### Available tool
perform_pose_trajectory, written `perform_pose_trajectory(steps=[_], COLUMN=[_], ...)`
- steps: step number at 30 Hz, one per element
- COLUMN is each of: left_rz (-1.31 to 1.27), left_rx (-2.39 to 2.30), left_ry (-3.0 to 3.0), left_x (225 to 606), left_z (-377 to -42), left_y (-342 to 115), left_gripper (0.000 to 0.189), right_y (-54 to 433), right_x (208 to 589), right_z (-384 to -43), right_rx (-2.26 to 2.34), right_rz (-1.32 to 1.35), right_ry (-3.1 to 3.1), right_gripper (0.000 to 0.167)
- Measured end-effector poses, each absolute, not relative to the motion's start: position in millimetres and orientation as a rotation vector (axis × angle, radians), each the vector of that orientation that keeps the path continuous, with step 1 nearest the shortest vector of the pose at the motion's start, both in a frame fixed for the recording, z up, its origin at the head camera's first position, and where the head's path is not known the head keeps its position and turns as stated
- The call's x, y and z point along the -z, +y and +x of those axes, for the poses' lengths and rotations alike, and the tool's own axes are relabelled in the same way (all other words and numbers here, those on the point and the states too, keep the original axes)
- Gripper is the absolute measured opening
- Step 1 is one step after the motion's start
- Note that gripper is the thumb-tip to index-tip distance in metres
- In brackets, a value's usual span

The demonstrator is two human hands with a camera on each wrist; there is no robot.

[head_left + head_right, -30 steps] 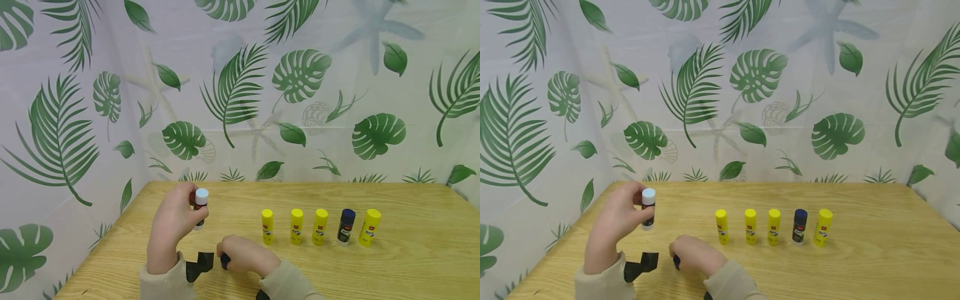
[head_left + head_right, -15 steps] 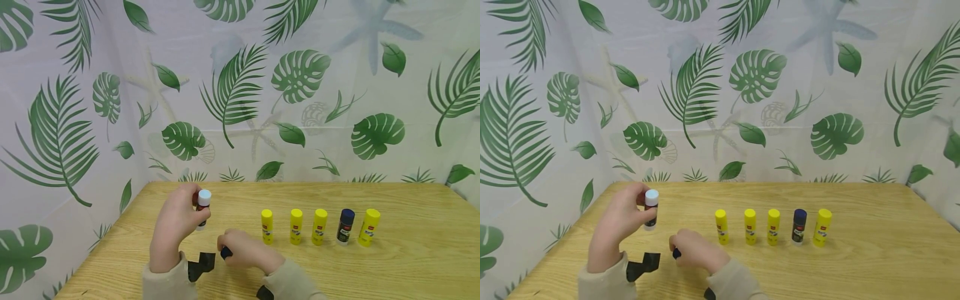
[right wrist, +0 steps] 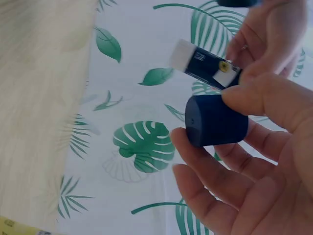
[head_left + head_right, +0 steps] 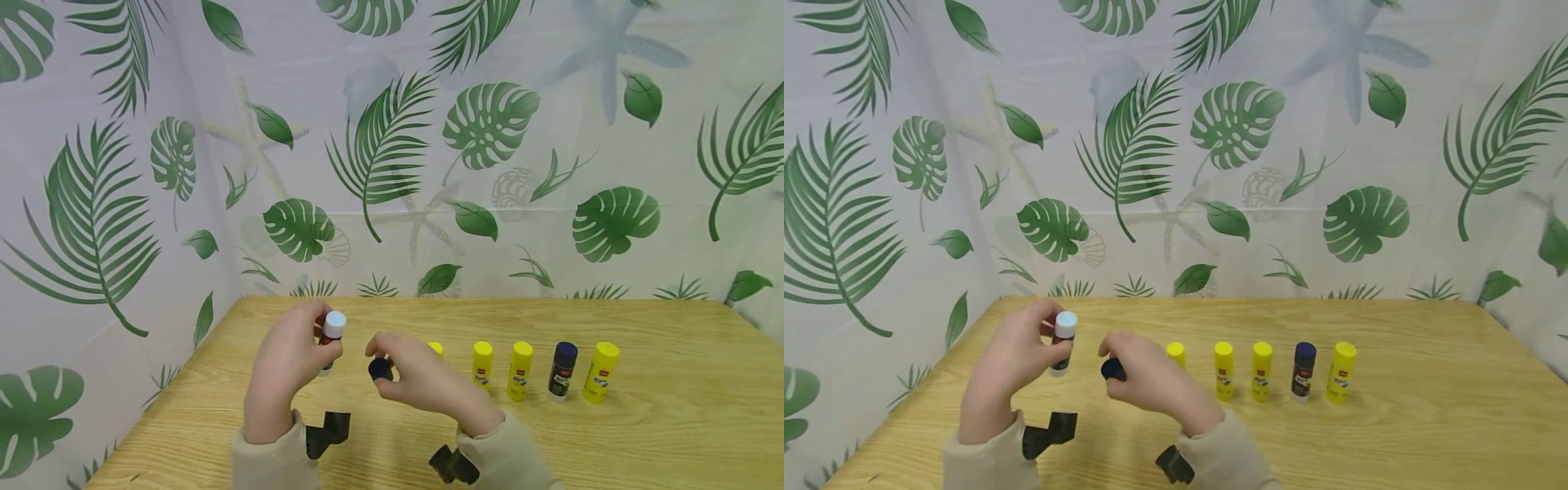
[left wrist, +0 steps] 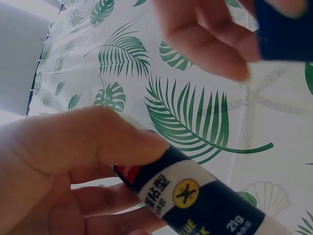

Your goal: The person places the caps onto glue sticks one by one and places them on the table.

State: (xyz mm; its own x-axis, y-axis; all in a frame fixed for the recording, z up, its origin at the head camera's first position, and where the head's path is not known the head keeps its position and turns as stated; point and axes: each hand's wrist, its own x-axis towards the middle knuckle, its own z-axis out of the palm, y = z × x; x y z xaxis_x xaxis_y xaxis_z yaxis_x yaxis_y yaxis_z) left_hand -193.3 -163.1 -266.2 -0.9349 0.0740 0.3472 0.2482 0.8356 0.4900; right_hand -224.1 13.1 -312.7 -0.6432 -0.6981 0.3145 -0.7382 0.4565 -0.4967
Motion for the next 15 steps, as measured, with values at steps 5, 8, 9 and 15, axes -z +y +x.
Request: perform_pose_trajectory(steps=[5, 8, 9, 15], left_rz=[-0.223, -0.251, -0.269, -0.381], left_rx=[0.778, 0.754, 0.735, 0.63], left_ry=[-2.739, -2.757, -2.76, -2.74], left_x=[267, 267, 268, 269], left_z=[-194, -196, -196, -197], left_y=[-159, -155, -153, -142], left_gripper=[0.019, 0.018, 0.018, 0.017], right_y=[21, 24, 25, 27], right_x=[306, 303, 303, 302], right_z=[-223, -222, -222, -220], right_rx=[-1.026, -1.056, -1.064, -1.057], right_rz=[1.188, 1.114, 1.093, 0.998], right_ry=[-2.568, -2.543, -2.532, -2.471], right_gripper=[0.028, 0.03, 0.031, 0.037])
